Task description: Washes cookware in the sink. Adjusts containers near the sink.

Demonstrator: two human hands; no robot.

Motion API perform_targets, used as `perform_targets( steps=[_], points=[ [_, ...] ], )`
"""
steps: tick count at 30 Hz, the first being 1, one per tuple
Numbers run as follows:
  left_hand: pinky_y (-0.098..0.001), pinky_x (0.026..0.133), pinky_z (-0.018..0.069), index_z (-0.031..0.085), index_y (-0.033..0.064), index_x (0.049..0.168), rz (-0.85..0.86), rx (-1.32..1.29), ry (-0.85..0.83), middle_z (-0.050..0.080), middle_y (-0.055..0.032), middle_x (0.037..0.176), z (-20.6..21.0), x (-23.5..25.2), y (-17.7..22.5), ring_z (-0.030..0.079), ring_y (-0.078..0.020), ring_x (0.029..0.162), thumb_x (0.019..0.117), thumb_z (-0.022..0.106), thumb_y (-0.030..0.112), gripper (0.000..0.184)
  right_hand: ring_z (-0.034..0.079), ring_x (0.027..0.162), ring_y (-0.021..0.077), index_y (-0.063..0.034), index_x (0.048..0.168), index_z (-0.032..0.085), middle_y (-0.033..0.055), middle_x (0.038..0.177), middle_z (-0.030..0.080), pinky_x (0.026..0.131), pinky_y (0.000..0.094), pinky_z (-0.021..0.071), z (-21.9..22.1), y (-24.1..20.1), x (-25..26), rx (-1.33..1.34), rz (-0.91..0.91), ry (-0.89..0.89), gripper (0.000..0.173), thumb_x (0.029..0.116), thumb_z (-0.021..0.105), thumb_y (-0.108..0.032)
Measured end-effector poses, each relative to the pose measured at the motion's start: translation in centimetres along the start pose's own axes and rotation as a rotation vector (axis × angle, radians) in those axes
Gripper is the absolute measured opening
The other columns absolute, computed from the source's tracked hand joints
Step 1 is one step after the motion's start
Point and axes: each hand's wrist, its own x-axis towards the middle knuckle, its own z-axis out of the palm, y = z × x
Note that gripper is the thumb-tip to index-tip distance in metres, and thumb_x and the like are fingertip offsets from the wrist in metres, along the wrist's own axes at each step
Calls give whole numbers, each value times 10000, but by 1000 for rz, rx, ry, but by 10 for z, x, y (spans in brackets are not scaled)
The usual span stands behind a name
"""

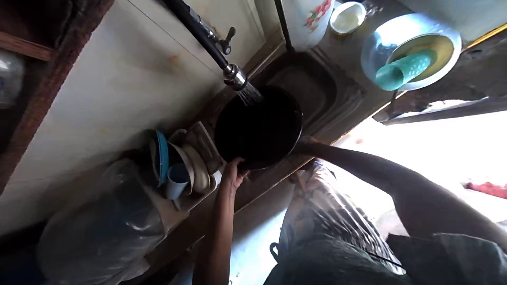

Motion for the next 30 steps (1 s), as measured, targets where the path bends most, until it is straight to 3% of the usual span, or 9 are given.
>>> perform_targets(
  steps=[4,7,11,14,18,23,26,28,30],
  points=[
    [-348,644,594,512,-58,1253,111,170,28,630,-186,981,-6,-4,-16,670,-227,768,969,564,-12,292,558,1302,467,37,1375,569,294,1384,576,1094,607,441,-32,77,-24,188,85,649,381,1027,584,-118],
    [-364,634,602,477,-50,1309,157,194,27,623,-201,1037,3,-16,-27,680,-238,792,961,571,-26,361,669,1110,456,14,1373,558,276,1241,661,933,641,515,-62,63,-51,521,174,1014,348,1065,508,-141],
    [-417,707,602,509,-59,1337,268,275,116,626,-232,1133,36,-35,-34,679,-272,917,993,608,56,376,671,1166,307,1,1334,622,183,1292,673,1036,501,527,-40,-32,-46,678,-128,575,331,1029,592,-125],
    [-430,758,597,517,-71,1339,330,359,136,629,-246,1134,55,-39,-34,676,-275,935,1041,578,131,366,657,1107,279,38,1349,589,221,1239,663,1018,439,506,-23,-99,-32,825,-169,154,364,1059,558,-181],
    [-413,677,582,473,-36,1372,177,129,72,608,-238,1117,61,-12,-37,653,-279,869,1029,567,89,377,645,1019,141,36,1311,601,151,1185,674,929,315,531,-41,-102,-32,1238,-317,140,295,1060,504,-87],
    [-330,727,578,526,-17,1301,-8,90,55,622,-184,1108,58,52,-35,653,-220,875,1066,518,223,335,609,942,88,-75,1462,509,86,1163,663,841,267,505,-79,-67,-33,1232,-352,115,395,1072,480,-131],
    [-472,1141,401,342,-68,1525,354,470,254,435,-288,1512,67,38,-23,457,-352,1391,979,681,197,695,610,977,135,-171,1573,392,111,1237,642,847,310,509,-97,-55,-41,1145,-365,59,523,1062,502,-171],
    [-514,1201,301,337,-87,1531,710,554,264,380,-329,1542,82,16,-4,375,-416,1450,959,671,202,723,617,1184,219,-190,1607,337,160,1412,582,995,383,513,-108,-49,-48,1100,-386,-14,569,1064,506,-195],
    [-471,1129,412,572,-52,1383,811,536,120,588,-248,1385,105,-18,18,550,-322,1315,1022,596,172,426,625,1154,196,-130,1585,376,172,1373,603,991,363,511,-109,-48,-51,1049,-433,-41,556,1048,513,-179]
  ],
)
